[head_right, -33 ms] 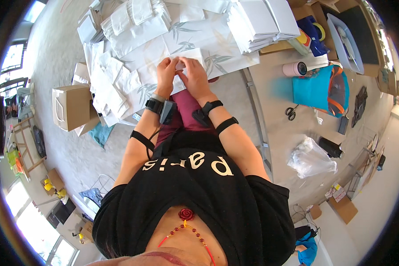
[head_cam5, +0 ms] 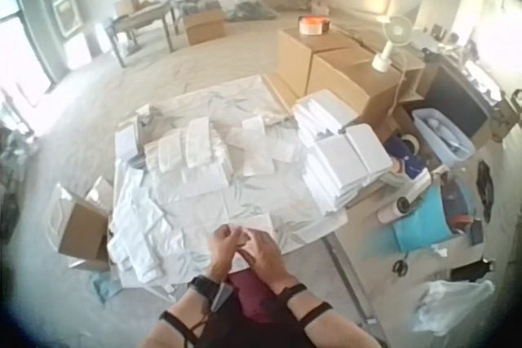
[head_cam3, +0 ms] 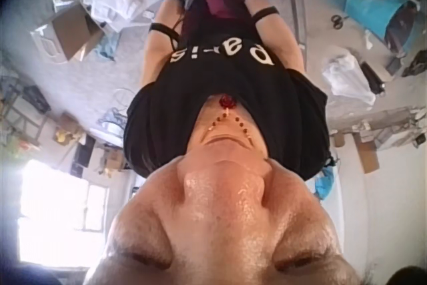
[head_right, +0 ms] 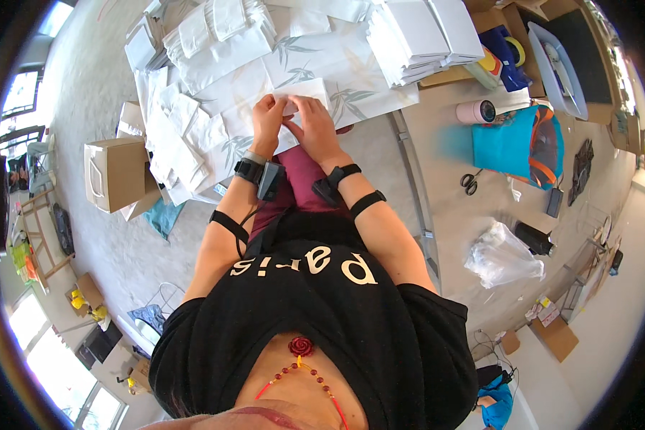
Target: The person folds paper sheets to form envelopes and stacks them onto a pile.
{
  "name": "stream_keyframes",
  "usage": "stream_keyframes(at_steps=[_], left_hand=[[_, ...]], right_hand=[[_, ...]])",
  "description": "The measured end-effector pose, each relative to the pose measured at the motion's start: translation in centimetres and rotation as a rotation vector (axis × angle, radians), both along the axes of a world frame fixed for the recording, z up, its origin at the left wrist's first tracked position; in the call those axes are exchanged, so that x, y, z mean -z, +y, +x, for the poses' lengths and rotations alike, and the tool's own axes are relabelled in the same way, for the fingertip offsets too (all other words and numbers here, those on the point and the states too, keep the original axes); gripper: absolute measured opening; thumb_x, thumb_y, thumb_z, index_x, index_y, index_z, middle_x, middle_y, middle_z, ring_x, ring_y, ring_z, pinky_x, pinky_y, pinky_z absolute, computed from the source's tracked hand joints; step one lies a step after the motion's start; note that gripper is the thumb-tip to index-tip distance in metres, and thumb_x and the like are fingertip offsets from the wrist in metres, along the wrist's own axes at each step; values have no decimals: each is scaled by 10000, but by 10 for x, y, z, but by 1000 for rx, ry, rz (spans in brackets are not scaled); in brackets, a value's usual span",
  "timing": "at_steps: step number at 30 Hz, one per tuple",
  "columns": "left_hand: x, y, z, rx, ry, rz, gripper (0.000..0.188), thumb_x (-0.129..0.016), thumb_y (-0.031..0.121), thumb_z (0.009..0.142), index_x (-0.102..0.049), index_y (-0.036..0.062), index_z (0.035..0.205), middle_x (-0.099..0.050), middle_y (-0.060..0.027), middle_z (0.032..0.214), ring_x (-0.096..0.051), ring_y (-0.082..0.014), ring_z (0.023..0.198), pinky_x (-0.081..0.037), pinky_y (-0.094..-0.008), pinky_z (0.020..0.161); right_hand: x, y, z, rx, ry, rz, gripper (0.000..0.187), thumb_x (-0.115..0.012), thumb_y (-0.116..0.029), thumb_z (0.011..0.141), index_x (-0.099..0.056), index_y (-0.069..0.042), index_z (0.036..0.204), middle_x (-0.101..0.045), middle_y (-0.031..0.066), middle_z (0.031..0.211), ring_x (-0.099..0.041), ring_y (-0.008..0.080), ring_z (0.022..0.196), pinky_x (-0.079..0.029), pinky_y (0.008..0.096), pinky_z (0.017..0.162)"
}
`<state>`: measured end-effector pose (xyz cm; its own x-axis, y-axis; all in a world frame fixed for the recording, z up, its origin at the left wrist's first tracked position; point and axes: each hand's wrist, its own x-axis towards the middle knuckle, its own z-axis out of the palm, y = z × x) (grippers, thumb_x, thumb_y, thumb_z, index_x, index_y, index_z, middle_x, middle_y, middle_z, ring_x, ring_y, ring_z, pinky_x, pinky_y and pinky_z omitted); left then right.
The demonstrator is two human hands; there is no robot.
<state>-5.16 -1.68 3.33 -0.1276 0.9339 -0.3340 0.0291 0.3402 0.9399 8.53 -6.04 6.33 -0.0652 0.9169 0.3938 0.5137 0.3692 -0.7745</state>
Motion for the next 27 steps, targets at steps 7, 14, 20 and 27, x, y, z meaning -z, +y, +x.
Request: stream_keyframes(at_steps=[7,14,20,27], left_hand=[[20,2,-7,66,472,180,256,-694,206,937,-680,-48,914,-689,-128,734,-674,-218,636,-499,-376,583],[-6,-1,1,71,410,157,245,-687,203,920,-694,-40,944,-688,-218,762,-690,-377,700,-520,-441,677],[11,4,1,90,479,235,238,-684,196,920,-691,-41,942,-685,-220,759,-683,-387,700,-515,-445,673],[10,-2,-2,64,591,386,239,-716,179,909,-673,-12,1047,-686,-188,756,-673,-380,695,-517,-467,672]], right_hand=[[29,-2,44,206,-65,-108,286,-729,-127,925,-645,-43,1185,-654,148,1128,-628,362,1050,-511,449,920],[33,31,63,201,-134,-5,195,-719,-72,910,-727,-101,1103,-640,106,1122,-603,312,1025,-502,429,907],[43,46,68,90,-274,8,280,-767,-112,870,-753,-174,1143,-631,57,1183,-599,292,1054,-484,432,929],[52,47,80,54,-370,-28,337,-792,-180,859,-749,-217,1191,-617,23,1215,-583,266,1081,-462,432,945]])
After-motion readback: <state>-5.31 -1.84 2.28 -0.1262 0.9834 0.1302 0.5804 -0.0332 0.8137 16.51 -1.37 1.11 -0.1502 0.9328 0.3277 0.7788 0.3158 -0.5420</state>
